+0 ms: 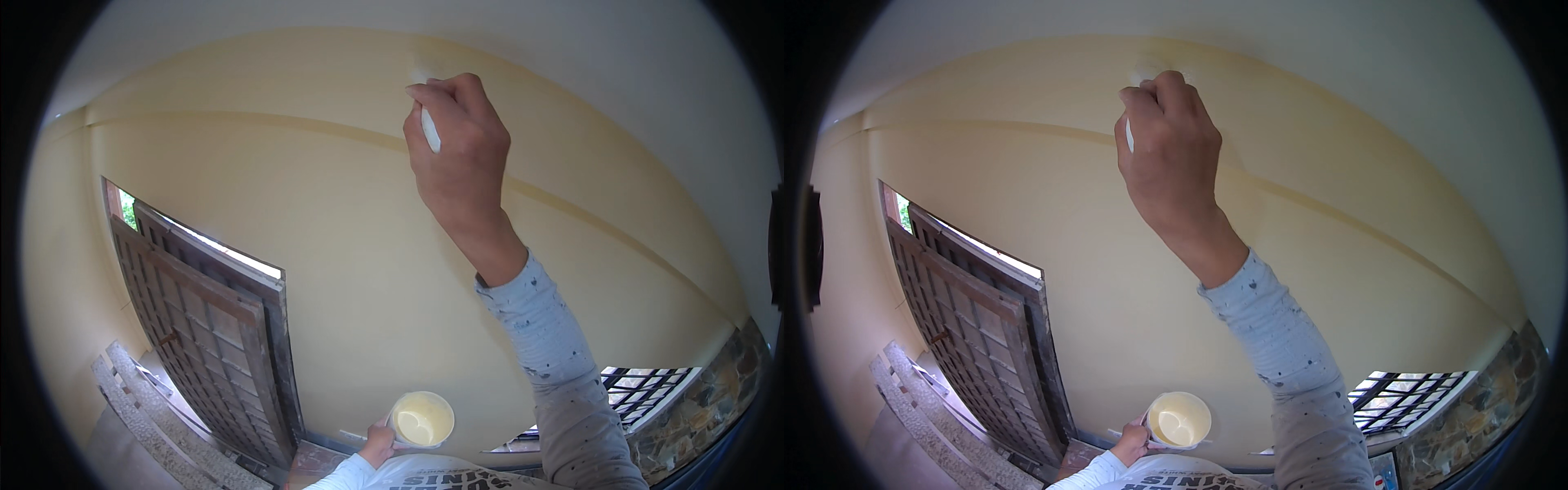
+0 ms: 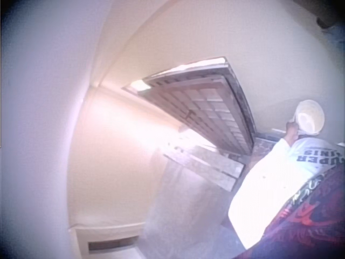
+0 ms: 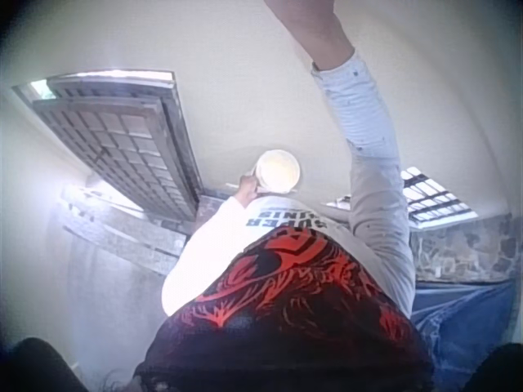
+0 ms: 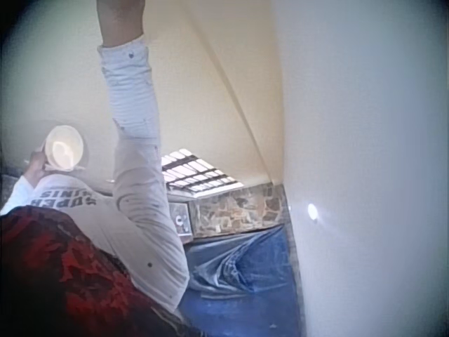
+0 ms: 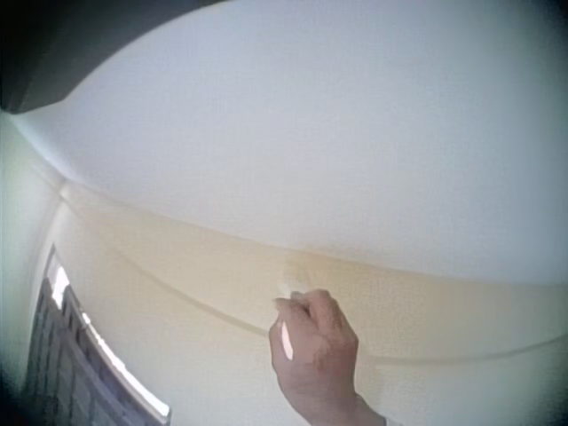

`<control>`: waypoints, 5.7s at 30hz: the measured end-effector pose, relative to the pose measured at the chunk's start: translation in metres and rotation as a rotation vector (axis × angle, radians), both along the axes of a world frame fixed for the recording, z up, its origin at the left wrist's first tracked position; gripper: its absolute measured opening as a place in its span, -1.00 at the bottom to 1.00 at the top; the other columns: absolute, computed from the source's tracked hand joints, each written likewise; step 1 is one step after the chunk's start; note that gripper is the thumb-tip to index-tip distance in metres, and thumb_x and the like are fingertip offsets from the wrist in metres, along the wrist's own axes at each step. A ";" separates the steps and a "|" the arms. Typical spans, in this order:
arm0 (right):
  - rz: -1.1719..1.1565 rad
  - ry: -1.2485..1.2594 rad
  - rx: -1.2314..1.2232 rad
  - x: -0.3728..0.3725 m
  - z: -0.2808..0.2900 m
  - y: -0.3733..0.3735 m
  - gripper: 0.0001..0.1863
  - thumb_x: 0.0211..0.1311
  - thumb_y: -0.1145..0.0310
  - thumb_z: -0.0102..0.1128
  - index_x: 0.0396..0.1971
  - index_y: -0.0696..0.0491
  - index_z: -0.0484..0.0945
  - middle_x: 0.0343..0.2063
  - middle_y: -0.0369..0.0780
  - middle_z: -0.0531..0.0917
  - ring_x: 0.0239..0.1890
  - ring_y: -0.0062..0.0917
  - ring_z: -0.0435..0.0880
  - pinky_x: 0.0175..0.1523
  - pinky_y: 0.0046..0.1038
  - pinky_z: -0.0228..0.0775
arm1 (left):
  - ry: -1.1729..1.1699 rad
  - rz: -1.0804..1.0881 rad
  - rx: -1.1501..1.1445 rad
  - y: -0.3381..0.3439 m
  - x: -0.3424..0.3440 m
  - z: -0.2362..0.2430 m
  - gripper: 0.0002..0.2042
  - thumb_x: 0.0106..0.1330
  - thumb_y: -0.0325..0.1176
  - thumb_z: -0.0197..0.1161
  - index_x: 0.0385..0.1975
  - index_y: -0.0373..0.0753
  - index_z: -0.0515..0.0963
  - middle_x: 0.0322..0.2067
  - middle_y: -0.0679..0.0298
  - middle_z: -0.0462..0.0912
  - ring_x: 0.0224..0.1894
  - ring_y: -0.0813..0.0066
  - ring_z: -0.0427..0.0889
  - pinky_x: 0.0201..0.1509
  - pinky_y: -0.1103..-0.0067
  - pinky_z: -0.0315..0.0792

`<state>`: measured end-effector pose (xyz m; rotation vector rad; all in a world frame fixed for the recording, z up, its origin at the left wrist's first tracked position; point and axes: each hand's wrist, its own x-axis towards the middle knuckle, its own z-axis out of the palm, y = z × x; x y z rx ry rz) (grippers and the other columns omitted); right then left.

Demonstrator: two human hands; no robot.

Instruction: The person paints the ceiling using a paintbrush and a small container of yellow paint. They repeatedly dip the brush into the container and apply paint to the ceiling in long strokes, working along the edge near a window.

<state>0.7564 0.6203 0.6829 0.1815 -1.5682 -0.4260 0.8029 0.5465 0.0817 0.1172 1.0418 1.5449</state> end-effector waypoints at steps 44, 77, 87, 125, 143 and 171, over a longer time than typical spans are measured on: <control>-0.310 0.087 -0.069 -0.022 0.002 -0.002 -0.85 0.21 0.56 0.38 -0.21 0.14 0.77 -0.24 -0.23 0.59 -0.16 -0.33 0.65 -0.12 -0.27 0.58 | -0.006 -0.040 0.017 0.000 0.005 0.015 -0.23 0.29 -0.84 -0.27 0.52 -0.19 0.37 0.25 -0.03 0.60 0.12 -0.06 0.77 -0.03 0.02 0.83; -0.269 0.179 -0.133 0.057 0.004 0.023 -0.85 0.17 0.56 0.41 -0.24 0.14 0.74 -0.25 -0.23 0.53 -0.20 -0.32 0.62 -0.23 -0.28 0.53 | -0.012 -0.079 0.020 0.004 0.007 0.023 -0.16 0.17 -0.87 -0.28 0.54 -0.20 0.34 0.24 -0.04 0.57 0.12 -0.06 0.76 -0.25 0.22 0.85; -0.309 0.307 -0.122 0.120 -0.003 0.049 -0.81 0.11 0.60 0.38 -0.26 0.06 0.75 -0.30 -0.22 0.56 -0.30 -0.32 0.66 -0.23 -0.30 0.51 | -0.024 -0.093 0.129 0.013 0.006 -0.009 -0.18 0.15 -0.87 -0.30 0.49 -0.28 0.41 0.20 -0.05 0.60 0.09 0.00 0.77 -0.33 0.32 0.81; 0.107 0.468 -0.455 0.173 -0.022 0.064 -0.83 0.31 0.60 0.40 -0.13 0.13 0.78 -0.31 -0.22 0.74 -0.32 -0.48 0.77 -0.16 -0.46 0.59 | 0.033 -0.168 0.083 0.006 0.000 0.015 -0.13 0.14 -0.86 -0.23 0.57 -0.19 0.28 0.35 -0.02 0.46 0.17 -0.11 0.70 -0.10 0.12 0.84; -0.195 0.220 -0.151 0.143 -0.026 0.046 -0.74 0.24 0.69 0.37 -0.11 0.10 0.76 -0.14 -0.17 0.68 -0.11 -0.32 0.80 -0.03 -0.37 0.65 | 0.048 -0.198 0.088 0.019 0.014 0.015 -0.26 0.33 -0.76 -0.14 0.57 -0.14 0.27 0.28 0.04 0.53 0.16 -0.04 0.72 -0.10 0.00 0.81; -0.167 0.131 0.034 0.093 -0.004 0.042 -0.75 0.06 0.67 0.42 -0.23 0.12 0.73 -0.21 -0.21 0.64 -0.17 -0.32 0.67 -0.17 -0.31 0.56 | 0.046 -0.122 0.081 0.030 0.021 -0.008 -0.26 0.27 -0.82 -0.20 0.50 -0.22 0.41 0.15 0.04 0.63 -0.03 -0.02 0.79 -0.33 0.19 0.83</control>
